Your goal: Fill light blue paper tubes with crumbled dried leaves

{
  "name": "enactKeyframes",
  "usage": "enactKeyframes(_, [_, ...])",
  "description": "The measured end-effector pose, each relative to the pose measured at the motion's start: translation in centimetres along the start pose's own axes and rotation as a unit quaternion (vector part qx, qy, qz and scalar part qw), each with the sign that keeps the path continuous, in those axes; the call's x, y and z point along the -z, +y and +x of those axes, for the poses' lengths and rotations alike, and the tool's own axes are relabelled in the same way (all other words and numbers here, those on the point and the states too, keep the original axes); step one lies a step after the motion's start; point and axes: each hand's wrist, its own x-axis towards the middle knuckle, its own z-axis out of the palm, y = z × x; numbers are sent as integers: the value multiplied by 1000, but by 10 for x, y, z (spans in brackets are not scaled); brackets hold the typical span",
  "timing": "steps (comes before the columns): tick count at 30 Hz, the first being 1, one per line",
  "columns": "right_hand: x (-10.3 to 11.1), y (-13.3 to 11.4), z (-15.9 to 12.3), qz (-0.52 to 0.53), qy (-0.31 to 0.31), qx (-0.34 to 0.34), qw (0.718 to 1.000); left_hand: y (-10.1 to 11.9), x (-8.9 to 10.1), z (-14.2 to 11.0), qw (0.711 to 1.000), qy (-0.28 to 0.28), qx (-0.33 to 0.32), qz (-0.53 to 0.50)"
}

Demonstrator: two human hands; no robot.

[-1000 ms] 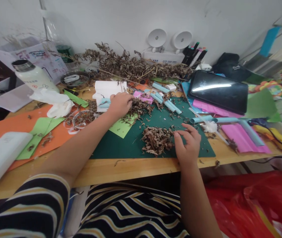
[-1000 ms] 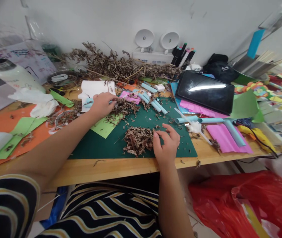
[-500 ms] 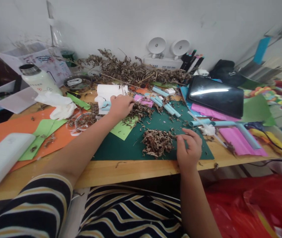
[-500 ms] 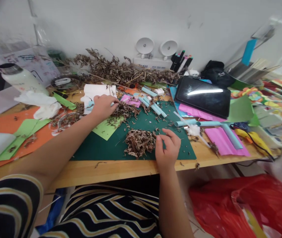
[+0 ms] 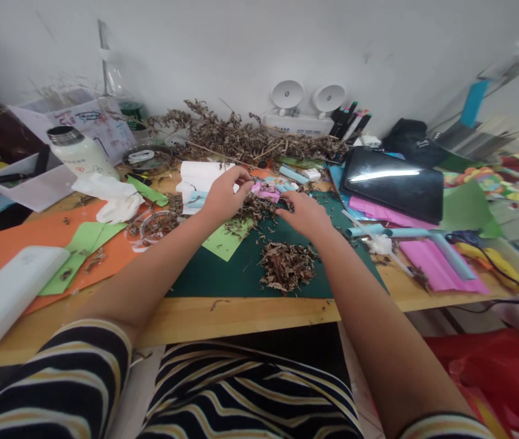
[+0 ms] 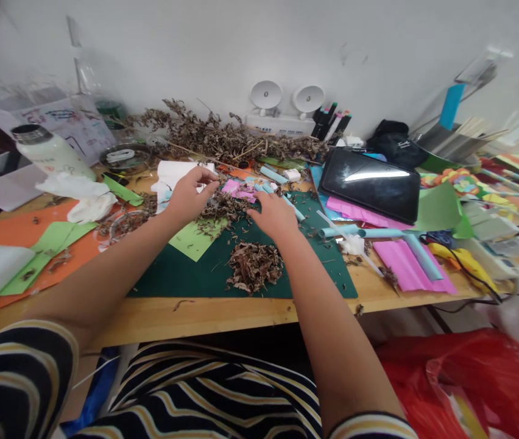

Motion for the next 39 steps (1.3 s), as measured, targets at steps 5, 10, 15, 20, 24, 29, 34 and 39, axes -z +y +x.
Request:
enactKeyframes(5, [-14, -14, 19, -38, -30, -6, 999, 0, 2, -3, 999, -43, -9, 27])
enactKeyframes(10, [-5, -9, 10, -47, -17, -16, 999, 4, -2, -2, 992, -105, -49, 51])
enactKeyframes(15, [-14, 1, 3, -51, -55, -14, 997, 5, -11, -4, 971, -201, -106, 77])
enactKeyframes(20, [-19, 12, 1, -7, -29, -28, 999, 8, -15, -10, 956, -256, -128, 60])
enactKeyframes(24, [-10, 19, -4, 56, 14, -37, 998, 10, -17, -13, 961, -254, -103, 39])
enactKeyframes(29, [-3, 29, -21, 144, 68, -59, 985, 13, -19, -17, 963, -247, -103, -6])
enactKeyframes(34, [-1, 39, -37, 302, 123, -96, 940, 24, -20, -20, 953, -271, -81, -105])
enactKeyframes(39, [-2, 40, -47, 449, 136, -147, 871, 36, -19, -25, 936, -293, -49, -191])
